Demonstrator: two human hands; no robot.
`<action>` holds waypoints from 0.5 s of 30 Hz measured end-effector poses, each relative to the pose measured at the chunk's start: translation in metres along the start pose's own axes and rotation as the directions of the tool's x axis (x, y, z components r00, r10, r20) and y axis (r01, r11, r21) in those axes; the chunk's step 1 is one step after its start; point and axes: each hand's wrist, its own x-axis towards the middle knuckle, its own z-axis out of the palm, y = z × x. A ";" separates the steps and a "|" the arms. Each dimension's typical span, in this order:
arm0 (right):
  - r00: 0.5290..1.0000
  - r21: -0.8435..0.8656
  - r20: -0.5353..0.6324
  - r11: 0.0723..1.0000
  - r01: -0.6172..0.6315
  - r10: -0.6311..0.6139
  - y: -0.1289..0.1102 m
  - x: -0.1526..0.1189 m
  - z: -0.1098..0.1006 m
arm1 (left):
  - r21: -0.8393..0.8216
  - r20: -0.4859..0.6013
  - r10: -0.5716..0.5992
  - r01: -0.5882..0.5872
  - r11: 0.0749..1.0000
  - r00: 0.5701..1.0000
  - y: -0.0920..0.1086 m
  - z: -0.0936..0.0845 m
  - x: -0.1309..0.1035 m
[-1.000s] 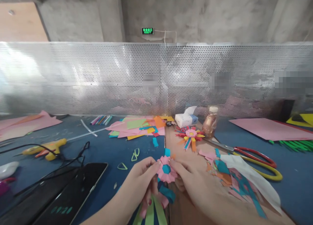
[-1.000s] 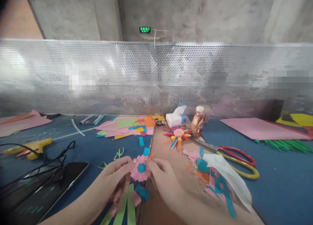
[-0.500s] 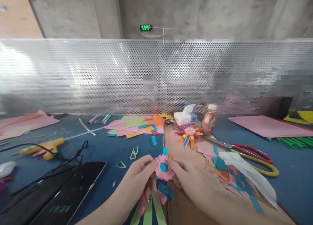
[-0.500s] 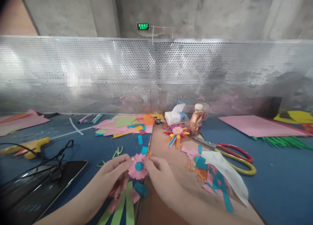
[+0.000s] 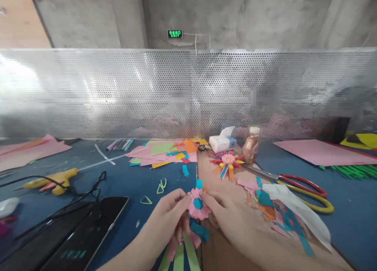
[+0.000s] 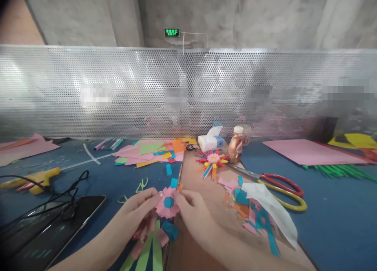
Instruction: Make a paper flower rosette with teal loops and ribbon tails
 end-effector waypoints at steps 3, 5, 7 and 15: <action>1.000 -0.028 -0.006 1.000 0.009 -0.009 -0.002 -0.001 0.001 | 0.005 0.001 0.021 -0.021 1.000 1.000 0.000 -0.001 0.001; 1.000 -0.049 -0.016 0.999 0.012 -0.013 -0.002 -0.001 0.001 | 0.006 0.007 0.021 -0.021 1.000 1.000 0.000 -0.001 0.001; 1.000 -0.079 -0.022 0.997 0.012 -0.013 -0.002 -0.002 0.001 | 0.002 0.016 0.016 -0.016 1.000 1.000 0.000 -0.001 0.001; 1.000 -0.113 -0.010 0.994 -0.004 0.003 -0.005 -0.005 0.000 | 0.023 0.025 0.030 -0.030 0.999 0.999 0.000 -0.001 0.001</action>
